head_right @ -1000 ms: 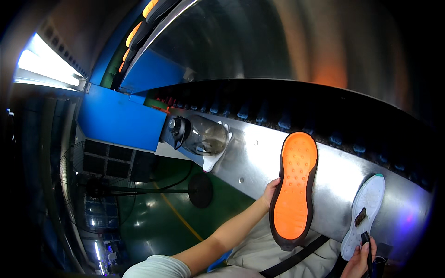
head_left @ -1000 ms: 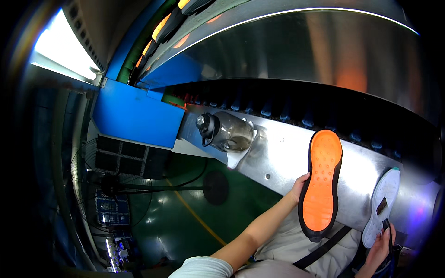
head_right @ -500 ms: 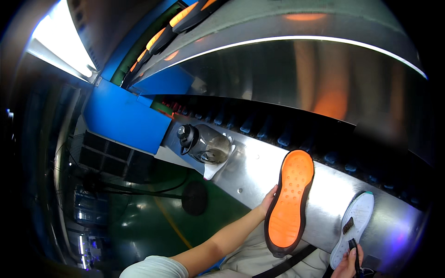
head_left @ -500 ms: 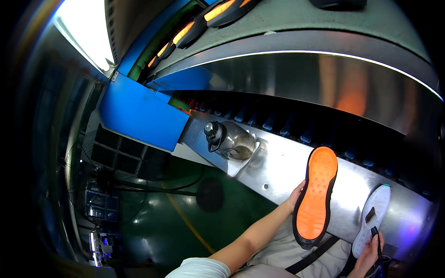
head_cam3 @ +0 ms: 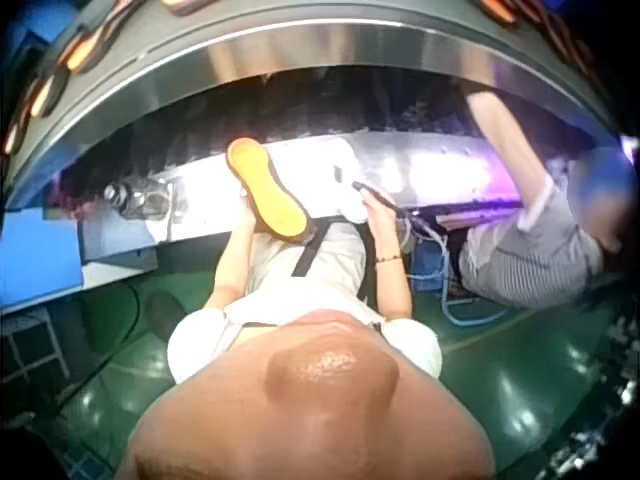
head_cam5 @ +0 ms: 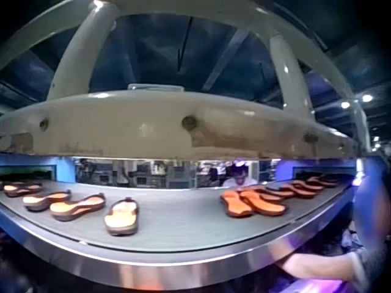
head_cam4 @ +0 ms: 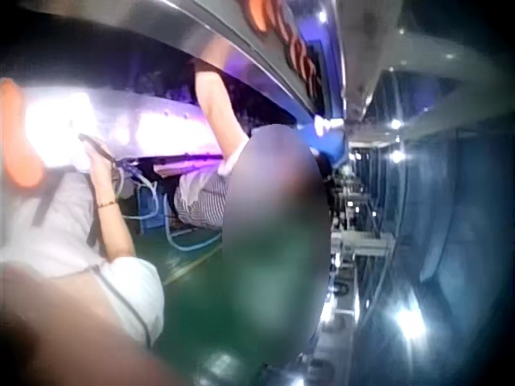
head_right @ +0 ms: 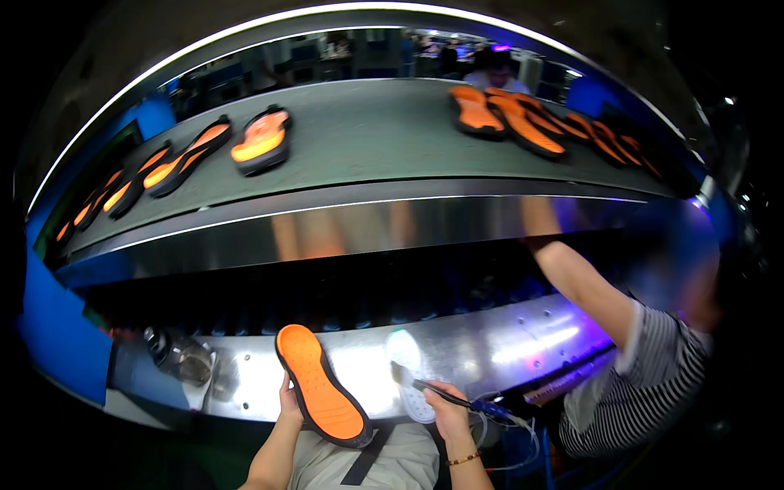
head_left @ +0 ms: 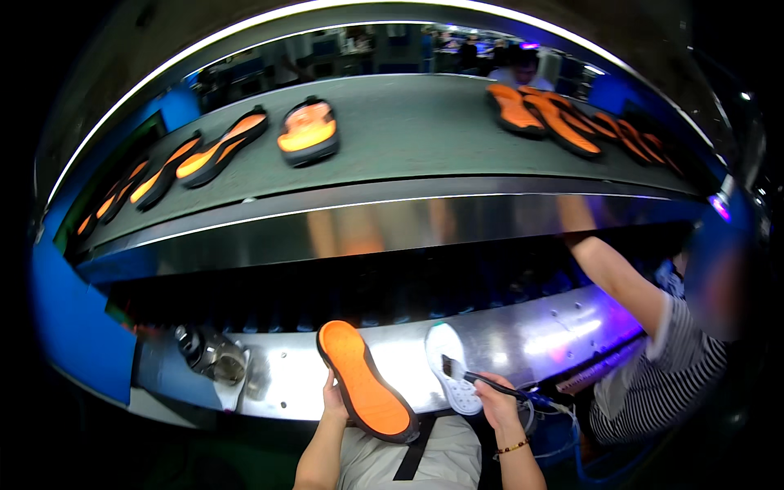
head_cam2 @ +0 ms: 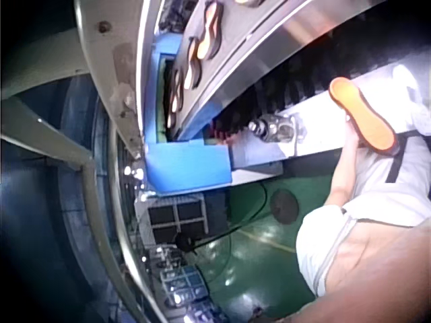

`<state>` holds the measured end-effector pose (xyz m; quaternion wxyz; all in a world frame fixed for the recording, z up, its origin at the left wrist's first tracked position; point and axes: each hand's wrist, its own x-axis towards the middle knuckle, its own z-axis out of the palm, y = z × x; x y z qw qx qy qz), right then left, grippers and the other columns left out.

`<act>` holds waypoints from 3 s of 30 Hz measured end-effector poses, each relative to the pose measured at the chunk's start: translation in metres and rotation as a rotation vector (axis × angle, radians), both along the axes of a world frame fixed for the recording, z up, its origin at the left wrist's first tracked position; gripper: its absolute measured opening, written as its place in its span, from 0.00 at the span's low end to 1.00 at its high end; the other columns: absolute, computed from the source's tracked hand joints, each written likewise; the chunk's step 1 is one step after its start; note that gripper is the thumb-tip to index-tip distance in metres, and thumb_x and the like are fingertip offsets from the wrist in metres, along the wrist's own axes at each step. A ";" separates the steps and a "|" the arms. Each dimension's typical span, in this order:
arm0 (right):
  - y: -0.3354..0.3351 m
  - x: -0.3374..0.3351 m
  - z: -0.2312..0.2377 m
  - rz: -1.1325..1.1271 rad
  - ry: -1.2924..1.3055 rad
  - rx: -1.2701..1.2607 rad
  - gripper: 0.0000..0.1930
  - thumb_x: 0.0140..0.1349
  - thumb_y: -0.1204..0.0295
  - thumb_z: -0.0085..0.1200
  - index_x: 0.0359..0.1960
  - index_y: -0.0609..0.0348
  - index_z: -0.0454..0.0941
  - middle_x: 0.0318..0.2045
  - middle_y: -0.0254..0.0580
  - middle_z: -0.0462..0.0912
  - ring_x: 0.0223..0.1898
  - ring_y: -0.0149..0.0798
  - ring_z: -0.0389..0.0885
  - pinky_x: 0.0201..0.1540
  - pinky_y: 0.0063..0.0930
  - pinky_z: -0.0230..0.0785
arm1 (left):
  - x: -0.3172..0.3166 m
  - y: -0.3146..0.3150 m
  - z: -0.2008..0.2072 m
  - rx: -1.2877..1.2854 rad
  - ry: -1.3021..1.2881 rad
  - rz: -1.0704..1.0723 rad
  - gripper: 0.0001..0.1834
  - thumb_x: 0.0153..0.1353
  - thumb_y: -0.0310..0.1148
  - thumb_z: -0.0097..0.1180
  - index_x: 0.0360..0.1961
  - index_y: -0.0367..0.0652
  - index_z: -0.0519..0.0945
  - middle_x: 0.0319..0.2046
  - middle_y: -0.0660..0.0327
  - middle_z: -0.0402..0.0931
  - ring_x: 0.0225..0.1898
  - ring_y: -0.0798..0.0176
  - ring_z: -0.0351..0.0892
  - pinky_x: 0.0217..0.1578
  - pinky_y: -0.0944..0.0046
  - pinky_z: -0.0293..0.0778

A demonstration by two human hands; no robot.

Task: The person applies glue to the bottom of orange shoe soles using a brush. They repeatedly pick up soles from a conveyor belt, apply the adhesive, and place them back on the belt.

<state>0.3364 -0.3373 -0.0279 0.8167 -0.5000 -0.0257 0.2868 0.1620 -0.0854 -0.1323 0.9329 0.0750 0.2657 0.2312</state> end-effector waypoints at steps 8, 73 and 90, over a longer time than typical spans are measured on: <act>0.009 0.002 0.047 0.212 -0.151 0.104 0.09 0.49 0.84 0.49 0.34 0.69 0.73 0.34 0.51 0.77 0.37 0.39 0.76 0.46 0.31 0.67 | 0.055 -0.040 0.086 0.185 -0.135 -0.182 0.40 0.54 0.66 0.27 0.53 0.42 0.64 0.49 0.56 0.68 0.48 0.57 0.69 0.50 0.59 0.64; 0.053 -0.009 0.126 0.539 -0.853 0.021 0.07 0.45 0.80 0.57 0.29 0.64 0.78 0.29 0.44 0.80 0.33 0.33 0.78 0.37 0.22 0.70 | 0.056 -0.075 0.189 0.493 -0.180 -0.029 0.39 0.55 0.65 0.22 0.59 0.48 0.53 0.57 0.62 0.57 0.54 0.62 0.62 0.53 0.62 0.61; 0.040 -0.011 0.129 0.581 -0.567 0.110 0.07 0.46 0.79 0.57 0.29 0.64 0.78 0.29 0.43 0.79 0.32 0.31 0.77 0.36 0.20 0.69 | 0.052 -0.061 0.183 0.499 -0.223 0.066 0.37 0.56 0.63 0.24 0.56 0.47 0.58 0.53 0.63 0.63 0.51 0.63 0.65 0.51 0.65 0.63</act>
